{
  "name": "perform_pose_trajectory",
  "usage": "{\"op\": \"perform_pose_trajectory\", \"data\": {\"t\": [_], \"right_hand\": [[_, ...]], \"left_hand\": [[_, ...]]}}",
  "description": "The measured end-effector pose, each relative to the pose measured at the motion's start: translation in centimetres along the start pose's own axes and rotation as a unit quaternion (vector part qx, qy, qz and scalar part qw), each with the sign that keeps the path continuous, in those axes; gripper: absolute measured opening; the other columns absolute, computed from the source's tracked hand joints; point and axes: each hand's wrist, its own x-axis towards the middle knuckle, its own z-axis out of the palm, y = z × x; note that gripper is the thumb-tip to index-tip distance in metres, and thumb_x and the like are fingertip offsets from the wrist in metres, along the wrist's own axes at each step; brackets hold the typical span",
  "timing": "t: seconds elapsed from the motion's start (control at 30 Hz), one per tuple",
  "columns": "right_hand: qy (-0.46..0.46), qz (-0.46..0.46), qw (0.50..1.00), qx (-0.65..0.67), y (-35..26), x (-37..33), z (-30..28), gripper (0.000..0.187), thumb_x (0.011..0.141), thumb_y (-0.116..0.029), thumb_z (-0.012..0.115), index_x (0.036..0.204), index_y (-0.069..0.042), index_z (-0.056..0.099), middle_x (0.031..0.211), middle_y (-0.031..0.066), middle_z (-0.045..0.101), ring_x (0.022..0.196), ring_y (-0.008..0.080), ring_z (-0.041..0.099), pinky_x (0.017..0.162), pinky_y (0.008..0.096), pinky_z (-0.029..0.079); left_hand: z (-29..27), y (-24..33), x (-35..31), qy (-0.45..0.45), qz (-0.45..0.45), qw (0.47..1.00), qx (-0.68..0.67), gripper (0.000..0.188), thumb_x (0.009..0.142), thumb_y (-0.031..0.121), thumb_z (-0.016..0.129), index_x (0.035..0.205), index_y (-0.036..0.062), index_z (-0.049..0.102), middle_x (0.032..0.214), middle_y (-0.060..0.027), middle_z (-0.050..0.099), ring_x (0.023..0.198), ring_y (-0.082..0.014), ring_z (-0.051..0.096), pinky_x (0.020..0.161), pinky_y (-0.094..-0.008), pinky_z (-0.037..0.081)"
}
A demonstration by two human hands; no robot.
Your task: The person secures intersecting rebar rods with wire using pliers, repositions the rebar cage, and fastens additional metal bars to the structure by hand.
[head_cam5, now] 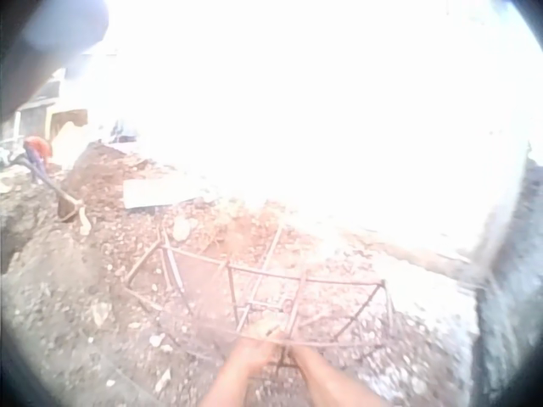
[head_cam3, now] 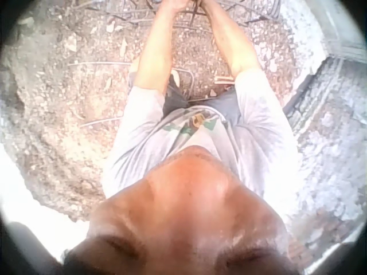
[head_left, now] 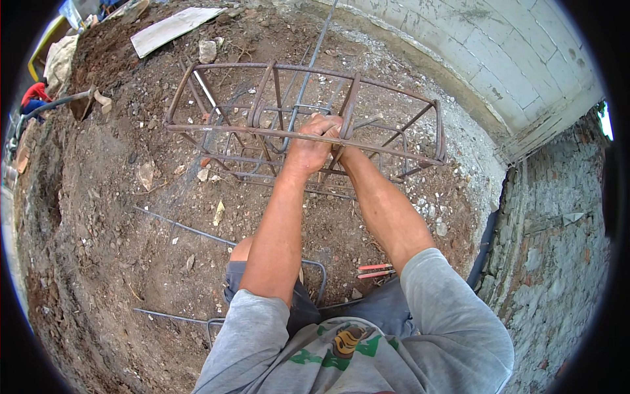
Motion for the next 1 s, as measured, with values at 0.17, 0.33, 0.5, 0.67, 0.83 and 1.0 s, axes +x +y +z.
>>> {"op": "perform_pose_trajectory", "data": {"t": [0.17, 0.33, 0.5, 0.67, 0.83, 1.0], "right_hand": [[-0.022, -0.012, 0.991, -0.128, -1.6, -0.4, 1.7, 0.024, 0.082, -0.027, 0.061, 0.081, -0.003, 0.060, 0.075, 0.0068, 0.060, 0.062, 0.0174, 0.055, 0.051, 0.0331, 0.045], [0.060, 0.000, 0.864, -0.500, -5.4, -2.3, 5.3, 0.039, 0.079, -0.028, 0.060, 0.073, 0.011, 0.060, 0.067, 0.0154, 0.059, 0.060, 0.0252, 0.058, 0.054, 0.0410, 0.043], [0.059, 0.061, 0.856, -0.510, -7.6, -3.5, 7.5, 0.046, 0.079, -0.031, 0.062, 0.083, 0.014, 0.060, 0.076, 0.0208, 0.062, 0.068, 0.0252, 0.060, 0.059, 0.0406, 0.046], [0.120, 0.034, 0.923, -0.365, -5.9, -2.3, 6.8, 0.023, 0.079, -0.022, 0.062, 0.066, -0.003, 0.060, 0.062, 0.0048, 0.058, 0.048, 0.0143, 0.052, 0.040, 0.0334, 0.039], [0.053, 0.052, 0.961, -0.267, -5.2, -1.5, 5.9, 0.014, 0.079, -0.013, 0.062, 0.066, -0.007, 0.061, 0.064, 0.0021, 0.058, 0.050, 0.0134, 0.051, 0.040, 0.0305, 0.037], [0.062, 0.033, 0.905, -0.420, -5.9, 0.0, 6.4, 0.012, 0.079, -0.015, 0.058, 0.076, -0.005, 0.063, 0.074, 0.0074, 0.061, 0.061, 0.0174, 0.056, 0.050, 0.0335, 0.042]], "left_hand": [[-1.1, -0.5, -1.0, 0.016, -0.010, 0.998, -0.053, 0.030, 0.092, 0.029, 0.055, 0.098, 0.0009, 0.065, 0.086, -0.0099, 0.062, 0.081, -0.0214, 0.058, 0.075, -0.0332, 0.045], [-1.2, -2.0, -1.9, 0.007, -0.050, 0.997, -0.066, 0.036, 0.090, 0.036, 0.058, 0.094, 0.0007, 0.066, 0.086, -0.0090, 0.061, 0.083, -0.0191, 0.057, 0.077, -0.0306, 0.043], [-0.6, -2.7, -2.2, 0.080, -0.074, 0.990, -0.086, 0.041, 0.090, 0.042, 0.057, 0.094, 0.0022, 0.065, 0.086, -0.0089, 0.061, 0.084, -0.0212, 0.058, 0.077, -0.0317, 0.044], [0.9, -3.0, -2.7, 0.148, -0.060, 0.986, -0.041, 0.046, 0.090, 0.047, 0.054, 0.094, 0.0027, 0.064, 0.085, -0.0107, 0.060, 0.082, -0.0245, 0.059, 0.075, -0.0332, 0.045], [0.7, -3.2, -2.4, 0.152, -0.083, 0.985, -0.026, 0.049, 0.091, 0.050, 0.049, 0.088, 0.0020, 0.061, 0.082, -0.0135, 0.057, 0.076, -0.0287, 0.057, 0.071, -0.0357, 0.044], [1.3, -3.5, -1.7, 0.171, -0.085, 0.981, -0.020, 0.048, 0.092, 0.049, 0.047, 0.088, 0.0025, 0.061, 0.080, -0.0145, 0.058, 0.076, -0.0313, 0.058, 0.070, -0.0383, 0.044]]}}
